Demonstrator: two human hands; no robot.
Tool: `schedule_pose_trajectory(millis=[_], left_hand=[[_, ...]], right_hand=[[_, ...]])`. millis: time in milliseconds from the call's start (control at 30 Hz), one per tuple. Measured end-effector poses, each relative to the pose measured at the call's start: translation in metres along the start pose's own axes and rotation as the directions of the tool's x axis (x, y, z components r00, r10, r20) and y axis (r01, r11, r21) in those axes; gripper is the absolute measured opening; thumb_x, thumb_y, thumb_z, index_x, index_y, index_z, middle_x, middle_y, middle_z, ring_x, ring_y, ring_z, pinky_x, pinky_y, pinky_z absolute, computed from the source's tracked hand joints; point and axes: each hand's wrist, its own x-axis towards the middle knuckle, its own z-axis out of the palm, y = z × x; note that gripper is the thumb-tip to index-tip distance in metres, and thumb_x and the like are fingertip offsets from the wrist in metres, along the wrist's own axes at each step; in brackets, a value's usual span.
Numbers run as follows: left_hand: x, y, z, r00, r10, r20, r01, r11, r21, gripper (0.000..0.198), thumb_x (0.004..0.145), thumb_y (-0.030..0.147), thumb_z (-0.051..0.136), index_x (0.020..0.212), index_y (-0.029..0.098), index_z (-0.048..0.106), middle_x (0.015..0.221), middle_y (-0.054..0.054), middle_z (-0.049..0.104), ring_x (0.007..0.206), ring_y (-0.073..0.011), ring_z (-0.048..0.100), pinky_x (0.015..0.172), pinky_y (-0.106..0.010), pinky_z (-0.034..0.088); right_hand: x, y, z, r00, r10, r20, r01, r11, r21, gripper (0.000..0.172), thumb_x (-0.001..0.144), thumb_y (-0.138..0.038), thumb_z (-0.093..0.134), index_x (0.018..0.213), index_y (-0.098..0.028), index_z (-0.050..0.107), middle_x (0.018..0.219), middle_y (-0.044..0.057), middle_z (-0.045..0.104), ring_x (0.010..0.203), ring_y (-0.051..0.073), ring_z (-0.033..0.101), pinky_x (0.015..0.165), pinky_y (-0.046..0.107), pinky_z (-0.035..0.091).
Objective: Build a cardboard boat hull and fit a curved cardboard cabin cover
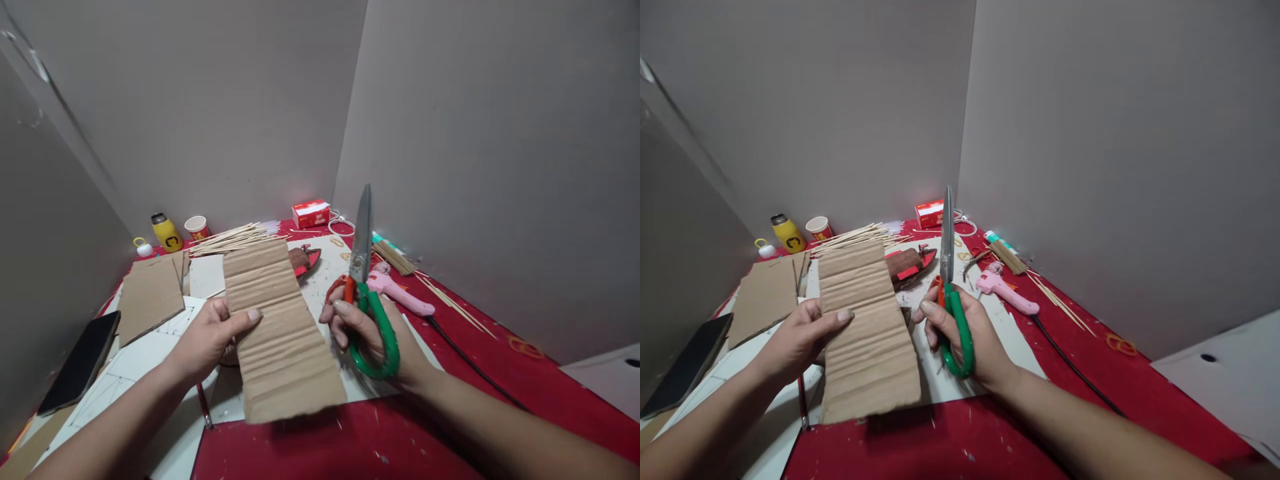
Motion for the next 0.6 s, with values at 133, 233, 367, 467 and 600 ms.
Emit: schedule_pose_trajectory(millis=[133,233,367,467,600], left_hand=[[-0.006,-0.001,0.012,0.986,-0.057,0.158,0.055,0.998,0.02,0.032,0.082,0.033,0.069,0.11,0.017,0.072,0.102,-0.01,0.075,0.088,-0.0227,0.071,0.082,-0.032,0.054],[-0.012,-0.003,0.024,0.965,-0.111,0.236,0.102,0.994,0.049,0.032,0.083,0.033,0.068,0.111,0.019,0.072,0.104,-0.01,0.075,0.091,-0.0234,0.071,0.083,-0.033,0.054],[-0.016,-0.004,0.035,0.953,-0.148,0.263,0.142,0.989,0.045,0.039,0.083,0.034,0.068,0.12,0.022,0.068,0.108,-0.009,0.074,0.097,-0.0251,0.07,0.088,-0.036,0.054],[-0.015,-0.004,0.039,0.975,-0.136,0.178,0.138,0.99,0.002,0.041,0.083,0.036,0.067,0.121,0.021,0.067,0.108,-0.01,0.074,0.097,-0.0264,0.069,0.086,-0.037,0.054],[-0.014,0.001,0.032,0.996,-0.057,-0.067,0.051,0.995,-0.083,0.039,0.08,0.037,0.071,0.113,0.017,0.071,0.1,-0.01,0.076,0.089,-0.0261,0.071,0.078,-0.034,0.057]], right_hand=[[0.001,-0.001,-0.001,0.997,-0.026,-0.074,0.027,1.0,0.009,0.038,0.074,-0.046,0.074,0.09,-0.019,0.052,0.072,-0.002,0.063,0.051,0.009,0.054,0.048,0.021,0.045],[-0.002,-0.004,-0.001,0.994,-0.043,-0.097,0.041,0.999,-0.014,0.037,0.071,-0.044,0.076,0.089,-0.021,0.053,0.066,-0.005,0.057,0.054,0.01,0.053,0.051,0.022,0.047],[-0.006,-0.011,0.0,0.989,-0.119,-0.084,0.102,0.977,-0.186,0.028,0.07,-0.036,0.076,0.083,-0.021,0.056,0.078,-0.001,0.058,0.07,0.013,0.056,0.066,0.026,0.05],[-0.011,-0.013,0.002,0.992,-0.126,-0.007,0.121,0.96,-0.252,0.025,0.07,-0.034,0.075,0.081,-0.021,0.057,0.083,0.0,0.057,0.074,0.014,0.056,0.07,0.027,0.05],[-0.016,-0.007,0.0,0.995,-0.011,0.102,0.028,0.985,-0.17,0.032,0.076,-0.046,0.072,0.087,-0.021,0.055,0.072,-0.002,0.053,0.06,0.011,0.049,0.057,0.023,0.044]])
